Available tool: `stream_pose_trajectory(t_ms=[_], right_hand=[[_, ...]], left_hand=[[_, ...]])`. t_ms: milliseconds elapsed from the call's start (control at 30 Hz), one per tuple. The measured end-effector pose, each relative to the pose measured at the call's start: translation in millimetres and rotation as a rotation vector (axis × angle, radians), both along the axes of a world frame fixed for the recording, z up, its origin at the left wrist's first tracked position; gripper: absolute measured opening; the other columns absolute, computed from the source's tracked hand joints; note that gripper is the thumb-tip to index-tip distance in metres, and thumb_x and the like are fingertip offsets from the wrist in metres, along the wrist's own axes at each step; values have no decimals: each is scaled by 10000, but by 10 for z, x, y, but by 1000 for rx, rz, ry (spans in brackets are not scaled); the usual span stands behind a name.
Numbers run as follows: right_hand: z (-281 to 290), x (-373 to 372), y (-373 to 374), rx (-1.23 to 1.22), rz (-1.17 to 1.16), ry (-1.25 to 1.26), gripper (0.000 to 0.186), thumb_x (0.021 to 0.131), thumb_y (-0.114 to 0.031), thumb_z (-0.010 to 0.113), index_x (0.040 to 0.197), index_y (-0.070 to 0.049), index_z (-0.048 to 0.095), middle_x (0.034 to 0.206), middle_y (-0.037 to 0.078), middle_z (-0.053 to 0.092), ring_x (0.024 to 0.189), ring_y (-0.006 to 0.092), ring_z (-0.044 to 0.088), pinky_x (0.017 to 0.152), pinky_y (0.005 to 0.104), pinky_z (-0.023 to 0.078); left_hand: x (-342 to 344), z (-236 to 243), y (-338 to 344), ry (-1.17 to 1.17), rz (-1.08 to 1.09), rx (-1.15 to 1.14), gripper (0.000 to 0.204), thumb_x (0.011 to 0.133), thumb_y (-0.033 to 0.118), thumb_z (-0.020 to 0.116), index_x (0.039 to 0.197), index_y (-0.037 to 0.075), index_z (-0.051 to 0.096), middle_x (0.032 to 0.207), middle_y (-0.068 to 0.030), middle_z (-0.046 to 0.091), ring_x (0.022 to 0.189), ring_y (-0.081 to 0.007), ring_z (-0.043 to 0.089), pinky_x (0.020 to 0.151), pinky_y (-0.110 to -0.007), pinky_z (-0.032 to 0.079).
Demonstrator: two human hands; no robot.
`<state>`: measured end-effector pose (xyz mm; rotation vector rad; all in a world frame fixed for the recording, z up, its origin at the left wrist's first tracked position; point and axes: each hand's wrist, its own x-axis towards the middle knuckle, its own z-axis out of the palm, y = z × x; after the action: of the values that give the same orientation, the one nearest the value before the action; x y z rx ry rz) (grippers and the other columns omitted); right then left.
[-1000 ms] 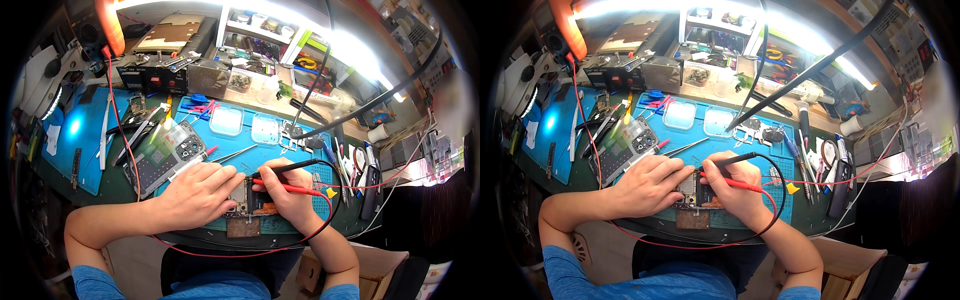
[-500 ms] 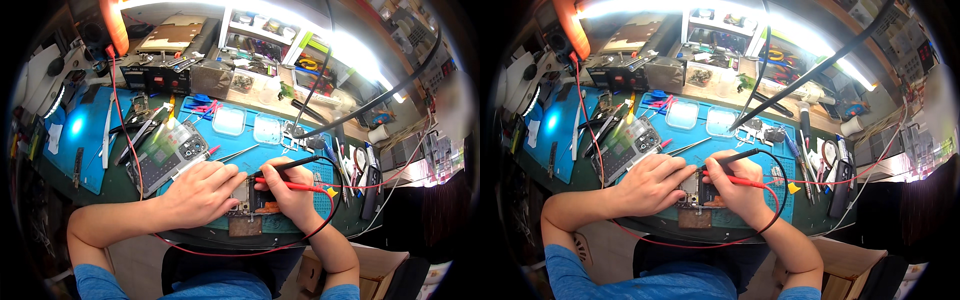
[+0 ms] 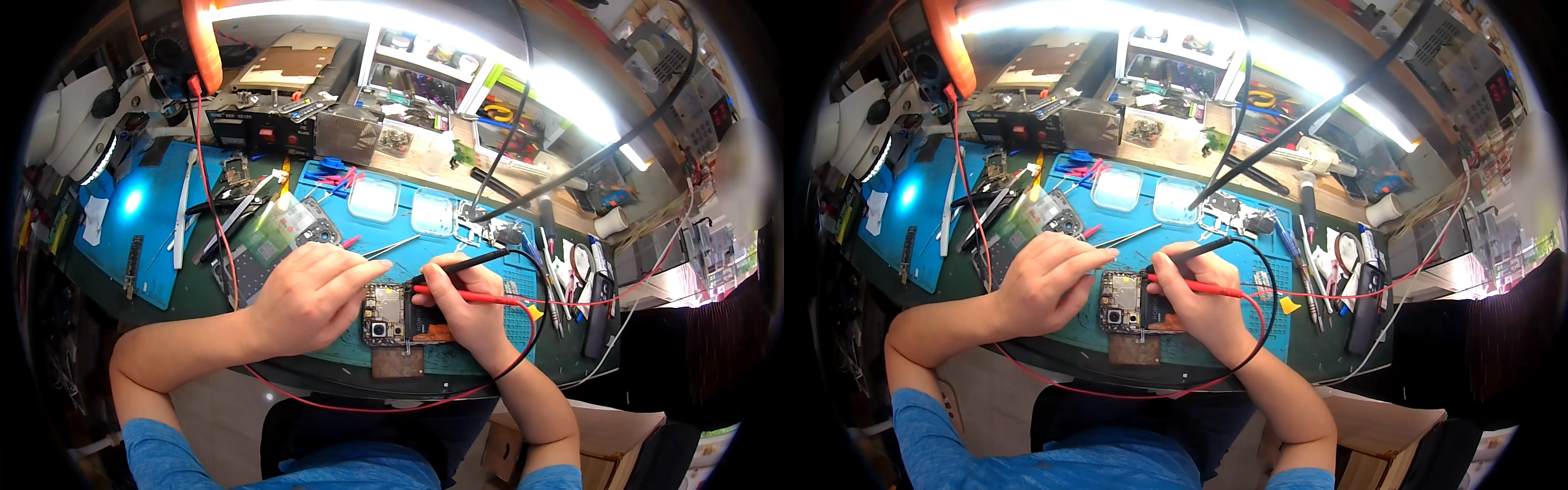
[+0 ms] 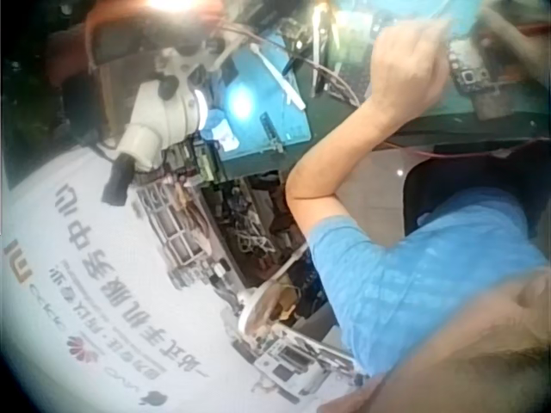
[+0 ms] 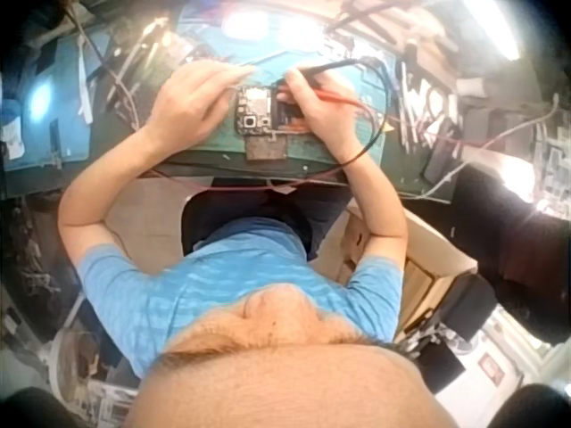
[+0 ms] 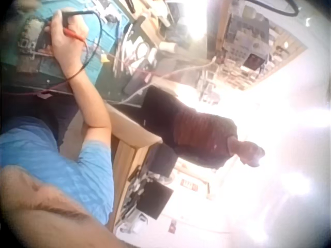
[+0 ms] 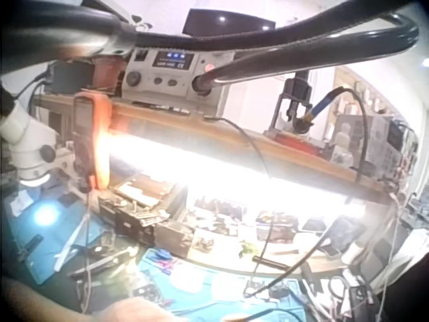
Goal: The person uses multimeter probes to test points on a disassembled smartphone motherboard and battery. They then remove the battery from the phone chassis and scrape the battery surface with a small tool.
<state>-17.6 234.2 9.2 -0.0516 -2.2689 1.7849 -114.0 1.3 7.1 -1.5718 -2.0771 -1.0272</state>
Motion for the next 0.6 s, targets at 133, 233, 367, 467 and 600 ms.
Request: stream_pose_trajectory(t_ms=[133,233,367,467,600], right_hand=[[-57,19,-13,-80,17,-17,138,1034,-83,655,1026,52,681,900,86,720,756,124,730,682,249,620],[-15,11,17,-86,26,-42,134,1028,-85,670,1035,48,682,890,73,728,777,125,741,675,248,608],[-67,1,4,-87,22,-51,137,1019,-90,686,1060,41,682,907,68,728,788,128,751,676,243,611],[3,12,33,-52,15,-84,157,1023,-106,685,1075,43,683,922,73,728,789,124,751,688,242,621],[-61,7,43,-55,19,-73,166,1026,-116,682,1078,42,683,927,73,730,796,124,752,691,241,622]], left_hand=[[-2,53,-33,-150,-29,67,445,824,-113,641,1246,22,687,961,-103,693,870,-280,679,778,-384,545],[-7,60,-31,-228,-45,105,407,848,-137,617,1223,2,692,942,-113,690,846,-262,674,753,-358,545],[39,88,-66,-228,-59,143,375,861,-116,638,1211,4,699,923,-105,697,822,-260,672,753,-362,541],[47,102,-17,-227,-67,158,357,868,-109,644,1200,6,704,903,-98,700,814,-256,673,753,-362,538],[32,108,-16,-232,-61,167,339,880,-108,638,1192,10,702,888,-100,701,809,-253,673,752,-360,541]])
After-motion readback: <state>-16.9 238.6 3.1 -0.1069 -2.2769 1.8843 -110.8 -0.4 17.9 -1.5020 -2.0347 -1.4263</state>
